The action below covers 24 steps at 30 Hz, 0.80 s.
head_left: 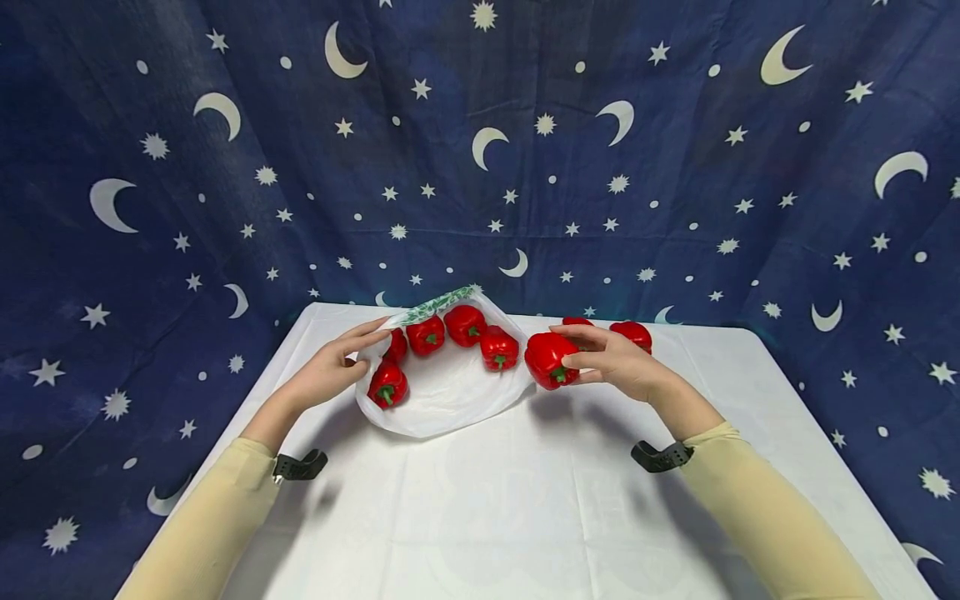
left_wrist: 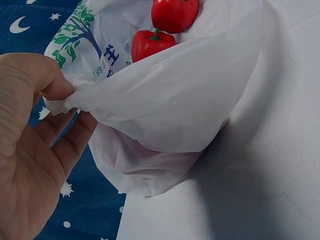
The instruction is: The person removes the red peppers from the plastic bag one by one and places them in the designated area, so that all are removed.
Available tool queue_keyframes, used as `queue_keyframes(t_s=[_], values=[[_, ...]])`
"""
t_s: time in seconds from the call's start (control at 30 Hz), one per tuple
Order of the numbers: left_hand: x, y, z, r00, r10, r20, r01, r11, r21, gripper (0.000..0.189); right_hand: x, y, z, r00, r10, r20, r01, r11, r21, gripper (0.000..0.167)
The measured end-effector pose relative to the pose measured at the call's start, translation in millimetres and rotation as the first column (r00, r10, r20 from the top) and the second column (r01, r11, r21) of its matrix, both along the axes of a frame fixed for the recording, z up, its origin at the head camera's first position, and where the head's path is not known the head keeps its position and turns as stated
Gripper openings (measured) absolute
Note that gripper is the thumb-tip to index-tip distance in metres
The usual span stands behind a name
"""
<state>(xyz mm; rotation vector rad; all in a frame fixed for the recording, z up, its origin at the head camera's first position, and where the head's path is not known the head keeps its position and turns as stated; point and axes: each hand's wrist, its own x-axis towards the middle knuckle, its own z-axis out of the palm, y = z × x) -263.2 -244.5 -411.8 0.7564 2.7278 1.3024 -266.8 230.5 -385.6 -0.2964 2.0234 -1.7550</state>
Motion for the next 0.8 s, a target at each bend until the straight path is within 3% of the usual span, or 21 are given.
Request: queue_keyframes(t_s=[0.47,0.8], values=[[-0.3,0.3,-0.3,1.000,0.004,0.012,-0.004,1.000,-0.005,0.056,-2.7,77,-2.7,0.997,-0.071,0.019,0.072,0.997,-0.040,0.068],[0.4,-0.2,0.0,0.999,0.016,0.031,-0.015,1.000,-0.014,0.056,-8.7,128,-6.4,0.975,-0.214,0.065,0.219,0.972,-0.090,0.068]])
